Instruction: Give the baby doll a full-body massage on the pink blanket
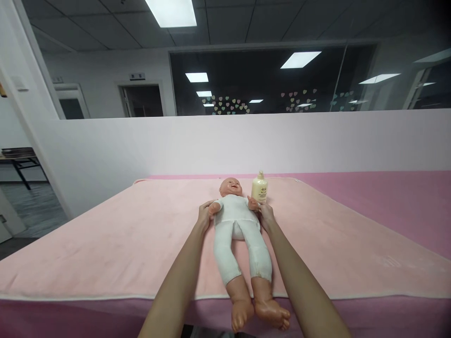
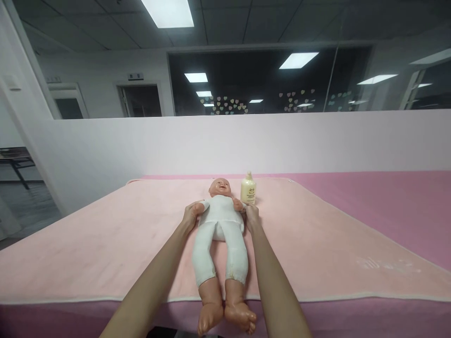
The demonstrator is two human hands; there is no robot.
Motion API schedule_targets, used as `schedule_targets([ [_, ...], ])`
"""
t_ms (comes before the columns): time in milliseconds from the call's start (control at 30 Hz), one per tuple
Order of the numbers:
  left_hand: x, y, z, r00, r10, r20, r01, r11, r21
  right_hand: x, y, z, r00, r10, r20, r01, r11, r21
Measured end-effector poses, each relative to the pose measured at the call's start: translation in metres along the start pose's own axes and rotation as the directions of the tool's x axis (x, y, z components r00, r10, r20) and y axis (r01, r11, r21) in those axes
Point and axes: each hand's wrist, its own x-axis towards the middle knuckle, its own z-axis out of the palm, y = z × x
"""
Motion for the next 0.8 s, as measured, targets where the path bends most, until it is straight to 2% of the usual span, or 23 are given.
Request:
schedule_targets([
  [100, 0.0, 0.003, 0.004, 0.999, 0.008, 0.035, -0.006, 0.998, -0.056, -0.002, -0.005, 0.005, 0.999, 0.031, 0.009, -0.031, 0.998, 0.05],
  [167, 0.002, 0.003, 0.006, 0.999, 0.007, 0.045, -0.003, 0.997, -0.072, -0.002, -0.006, 0.006, 1.0, 0.005, 0.017, -0.005, 1.0, 0.003],
  [200, 0.004, 0.003, 0.006, 0.999, -0.001, 0.034, 0.003, 0.999, -0.049, -0.002, -0.005, 0.007, 1.0, -0.015, 0.012, 0.016, 0.999, -0.048],
  [267, 0.008, 0.0, 0.006, 0.999, -0.017, -0.041, 0.022, 0.994, 0.11, 0.0, -0.003, 0.007, 0.997, -0.074, -0.012, 0.069, 0.971, -0.229],
  [367, 0.014, -0.005, 0.006, 0.985, 0.023, -0.173, 0.042, 0.93, 0.365, 0.002, 0.001, 0.006, 0.984, -0.172, -0.054, 0.112, 0.817, -0.566],
  [433, 0.014, -0.007, 0.006, 0.979, 0.062, -0.194, 0.023, 0.914, 0.406, 0.003, 0.003, 0.005, 0.979, -0.195, -0.061, 0.113, 0.765, -0.635],
  [500, 0.012, -0.006, 0.004, 0.991, 0.027, -0.129, 0.016, 0.946, 0.325, 0.003, 0.002, 0.003, 0.989, -0.141, -0.04, 0.102, 0.855, -0.508],
  [567, 0.007, -0.004, 0.001, 0.999, -0.042, 0.004, 0.041, 0.988, 0.146, 0.002, 0.0, 0.0, 0.999, -0.03, 0.012, 0.032, 0.961, -0.275],
  [633, 0.002, -0.001, -0.001, 0.993, -0.061, 0.096, 0.062, 0.998, -0.011, 0.0, -0.002, -0.002, 0.998, 0.049, 0.03, -0.046, 0.995, -0.092],
  [733, -0.001, 0.003, -0.002, 0.997, -0.056, 0.06, 0.059, 0.997, -0.045, -0.003, -0.003, 0.0, 0.999, 0.045, -0.011, -0.045, 0.999, -0.011],
  [800, -0.001, 0.003, -0.001, 0.997, -0.064, 0.04, 0.064, 0.998, -0.007, -0.004, -0.003, 0.002, 1.0, 0.006, -0.015, -0.006, 0.999, -0.046],
])
